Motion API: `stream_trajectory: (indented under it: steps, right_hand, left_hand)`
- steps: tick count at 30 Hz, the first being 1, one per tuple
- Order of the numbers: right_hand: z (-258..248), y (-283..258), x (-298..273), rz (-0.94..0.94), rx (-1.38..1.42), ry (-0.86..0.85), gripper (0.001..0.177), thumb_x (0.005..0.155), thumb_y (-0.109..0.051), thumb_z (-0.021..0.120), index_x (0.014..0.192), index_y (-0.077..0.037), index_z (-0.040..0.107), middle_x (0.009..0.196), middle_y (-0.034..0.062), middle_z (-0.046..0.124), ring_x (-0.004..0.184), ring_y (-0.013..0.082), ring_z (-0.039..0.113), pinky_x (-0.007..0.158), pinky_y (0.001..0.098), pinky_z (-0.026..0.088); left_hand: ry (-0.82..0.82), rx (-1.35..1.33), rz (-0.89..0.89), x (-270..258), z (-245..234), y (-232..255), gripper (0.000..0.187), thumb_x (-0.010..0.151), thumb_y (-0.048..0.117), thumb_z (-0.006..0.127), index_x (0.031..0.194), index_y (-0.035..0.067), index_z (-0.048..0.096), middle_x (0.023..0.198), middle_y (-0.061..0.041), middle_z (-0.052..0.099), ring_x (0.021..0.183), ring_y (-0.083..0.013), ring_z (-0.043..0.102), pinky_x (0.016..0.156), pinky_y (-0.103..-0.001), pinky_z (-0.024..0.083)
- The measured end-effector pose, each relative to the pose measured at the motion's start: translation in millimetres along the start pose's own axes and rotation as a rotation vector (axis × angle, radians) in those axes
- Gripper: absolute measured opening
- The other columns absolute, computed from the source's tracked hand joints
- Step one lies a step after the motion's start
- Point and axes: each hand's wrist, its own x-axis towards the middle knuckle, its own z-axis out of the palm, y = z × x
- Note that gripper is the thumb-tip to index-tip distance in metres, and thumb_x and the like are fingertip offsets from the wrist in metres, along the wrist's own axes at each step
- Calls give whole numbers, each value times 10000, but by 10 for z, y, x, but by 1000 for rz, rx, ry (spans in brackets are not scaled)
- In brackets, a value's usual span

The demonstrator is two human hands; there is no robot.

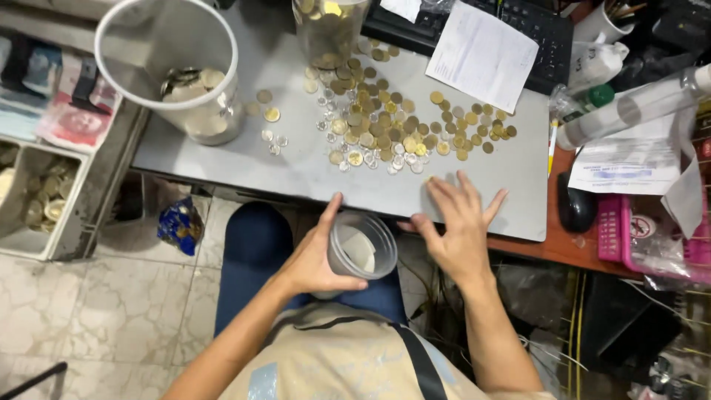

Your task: The person sorts a large pile of mixed coins on a desk by hand, picking them up and placing them into a small plastic cup. The person also briefly writes on a piece of paper with a yellow marker.

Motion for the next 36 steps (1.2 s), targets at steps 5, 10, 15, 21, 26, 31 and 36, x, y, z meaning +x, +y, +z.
stream_trajectory:
  steps: [5,10,15,21,26,31,36]
  right_hand:
    - [36,-115,229,-112,11,-12,605,985,-552,611,1420,-132,594,1506,93,562,1510,395,325,1102,743,-168]
    - [76,-111,52,-158,98,-46,525,936,-490,672,1369,-196,631,1473,6,598,1480,318,397,1158,692,-157]
    - [28,-108,199,-92,113,31,626,925,-504,713,1423,-149,582,1567,54,505,1504,344,350,1157,694,-147]
    - [76,-116,105,-69,7,-4,668,929,-543,694,1448,-139,574,1490,57,584,1510,339,348,1126,719,-173]
    - [105,-114,-66,3,-45,76,612,937,-503,718,1411,-130,617,1389,56,643,1450,322,444,1153,691,-150]
    - [93,-256,2,-53,-27,25,625,931,-508,706,1414,-125,604,1517,79,553,1509,345,340,1120,712,-182]
    - [105,-442,-92,-143,97,-5,577,907,-484,731,1343,-116,649,1393,105,646,1368,302,534,1188,619,-167]
  left_hand:
    - [10,45,12,-5,-40,-46,1505,472,417,975,1619,123,46,1462,-307,476,1334,-530,473,1093,-636,419]
    - [24,55,10,3,-23,-80,1494,467,434,975,1617,127,72,1465,-324,458,1325,-542,471,1088,-645,419]
    - [14,68,25,15,-56,-49,1489,474,440,971,1620,145,68,1475,-326,449,1335,-544,464,1087,-643,417]
    - [21,48,3,12,-34,-88,1489,477,469,968,1619,154,65,1467,-316,458,1333,-533,475,1090,-632,422]
    - [18,61,19,36,-21,-154,1482,470,466,968,1615,151,82,1497,-339,412,1340,-545,457,1094,-644,410]
    - [32,53,34,25,9,-185,1471,471,457,971,1615,159,96,1493,-340,415,1338,-548,457,1092,-648,408]
    - [20,46,17,32,8,-159,1471,480,447,973,1617,161,84,1502,-335,406,1353,-542,444,1109,-641,394]
